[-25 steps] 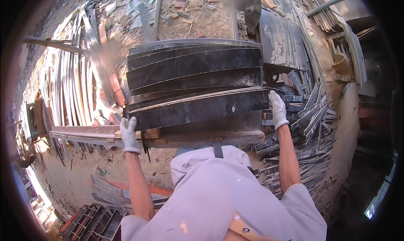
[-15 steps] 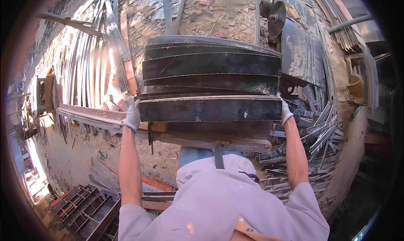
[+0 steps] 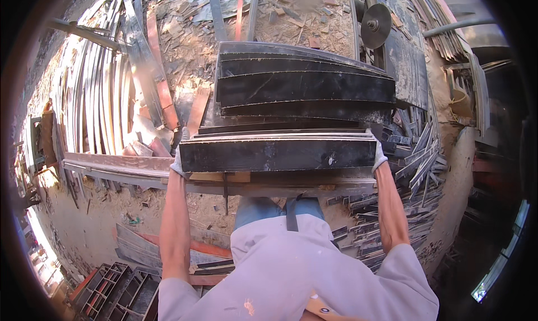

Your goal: The person picks up long, dark wood planks from a pile on the ground and places them onto a growing stack on a workbench. The person handles the planks one at a time, aligning them before stacking.

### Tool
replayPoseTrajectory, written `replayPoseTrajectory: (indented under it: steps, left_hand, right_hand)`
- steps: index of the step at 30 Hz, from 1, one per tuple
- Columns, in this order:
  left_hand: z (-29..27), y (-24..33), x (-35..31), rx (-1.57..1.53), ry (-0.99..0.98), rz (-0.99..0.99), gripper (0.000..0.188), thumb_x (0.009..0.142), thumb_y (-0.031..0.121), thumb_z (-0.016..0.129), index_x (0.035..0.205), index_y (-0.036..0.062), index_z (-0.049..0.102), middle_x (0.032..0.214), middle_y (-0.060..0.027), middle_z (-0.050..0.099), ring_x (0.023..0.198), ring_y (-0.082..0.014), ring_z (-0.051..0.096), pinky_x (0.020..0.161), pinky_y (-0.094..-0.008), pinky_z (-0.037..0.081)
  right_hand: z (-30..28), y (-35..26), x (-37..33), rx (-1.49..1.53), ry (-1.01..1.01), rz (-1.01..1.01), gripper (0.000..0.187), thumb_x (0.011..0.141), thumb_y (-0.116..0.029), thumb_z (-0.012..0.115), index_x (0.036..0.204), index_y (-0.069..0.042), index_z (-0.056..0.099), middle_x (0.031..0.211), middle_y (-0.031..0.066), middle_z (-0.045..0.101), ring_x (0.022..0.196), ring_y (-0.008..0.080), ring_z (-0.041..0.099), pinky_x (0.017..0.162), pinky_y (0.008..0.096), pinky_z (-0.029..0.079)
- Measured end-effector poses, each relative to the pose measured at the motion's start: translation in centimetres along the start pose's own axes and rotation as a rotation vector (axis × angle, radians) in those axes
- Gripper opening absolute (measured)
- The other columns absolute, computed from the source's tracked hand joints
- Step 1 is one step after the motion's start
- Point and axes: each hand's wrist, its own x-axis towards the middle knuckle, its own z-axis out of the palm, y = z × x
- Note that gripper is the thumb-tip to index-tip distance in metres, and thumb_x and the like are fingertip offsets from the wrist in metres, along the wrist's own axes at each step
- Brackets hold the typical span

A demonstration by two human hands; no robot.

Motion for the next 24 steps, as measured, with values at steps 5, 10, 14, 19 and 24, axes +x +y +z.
replayPoseTrajectory:
  steps: [5, 10, 14, 19, 24]
  left_hand:
    - [-0.3, 5.2, -1.7, 0.055, -0.046, -0.114, 0.071, 0.107, 0.063, 0.053, 0.135, 0.0004, 0.069, 0.119, -0.0116, 0.079, 0.104, -0.0215, 0.075, 0.089, -0.0353, 0.062]
    - [-6.9, 4.2, 1.8, -0.057, -0.069, -0.206, 0.069, 0.108, 0.062, 0.051, 0.138, 0.002, 0.068, 0.123, -0.0121, 0.078, 0.102, -0.0221, 0.076, 0.088, -0.038, 0.063]
    - [-3.8, 3.9, 0.5, -0.131, -0.38, 0.032, 0.089, 0.102, 0.078, 0.042, 0.151, 0.0043, 0.056, 0.143, -0.0147, 0.065, 0.122, -0.0281, 0.067, 0.106, -0.0418, 0.055]
    - [-4.1, 5.2, -1.1, 0.142, 0.107, 0.089, 0.089, 0.103, 0.077, 0.04, 0.152, 0.0041, 0.056, 0.143, -0.016, 0.066, 0.121, -0.0288, 0.067, 0.107, -0.0432, 0.055]
    - [-3.6, 9.7, -9.2, 0.183, 0.164, 0.099, 0.051, 0.114, 0.032, 0.054, 0.159, 0.0074, 0.051, 0.143, -0.0092, 0.067, 0.121, -0.021, 0.069, 0.107, -0.0377, 0.057]
  right_hand:
    - [6.8, 6.6, -3.7, -0.059, 0.171, -0.002, 0.055, 0.102, -0.058, 0.068, 0.116, -0.005, 0.075, 0.1, 0.0125, 0.08, 0.082, 0.0239, 0.078, 0.074, 0.0391, 0.066]
    - [5.9, 7.1, -2.5, -0.028, 0.091, -0.041, 0.059, 0.104, -0.057, 0.065, 0.121, -0.001, 0.074, 0.111, 0.0143, 0.08, 0.09, 0.0254, 0.08, 0.08, 0.0394, 0.068]
    - [6.2, 7.4, -2.0, -0.063, 0.183, -0.209, 0.051, 0.105, -0.047, 0.067, 0.125, 0.0, 0.072, 0.116, 0.015, 0.078, 0.094, 0.0262, 0.079, 0.084, 0.0404, 0.067]
    - [0.8, 7.3, 0.2, 0.053, 0.042, -0.079, 0.05, 0.106, -0.044, 0.064, 0.124, 0.002, 0.07, 0.114, 0.0195, 0.078, 0.094, 0.0312, 0.079, 0.086, 0.0442, 0.067]
    - [8.2, 7.3, -4.9, 0.111, -0.029, -0.002, 0.058, 0.11, -0.05, 0.056, 0.126, 0.004, 0.07, 0.117, 0.021, 0.077, 0.099, 0.0313, 0.078, 0.089, 0.0458, 0.067]
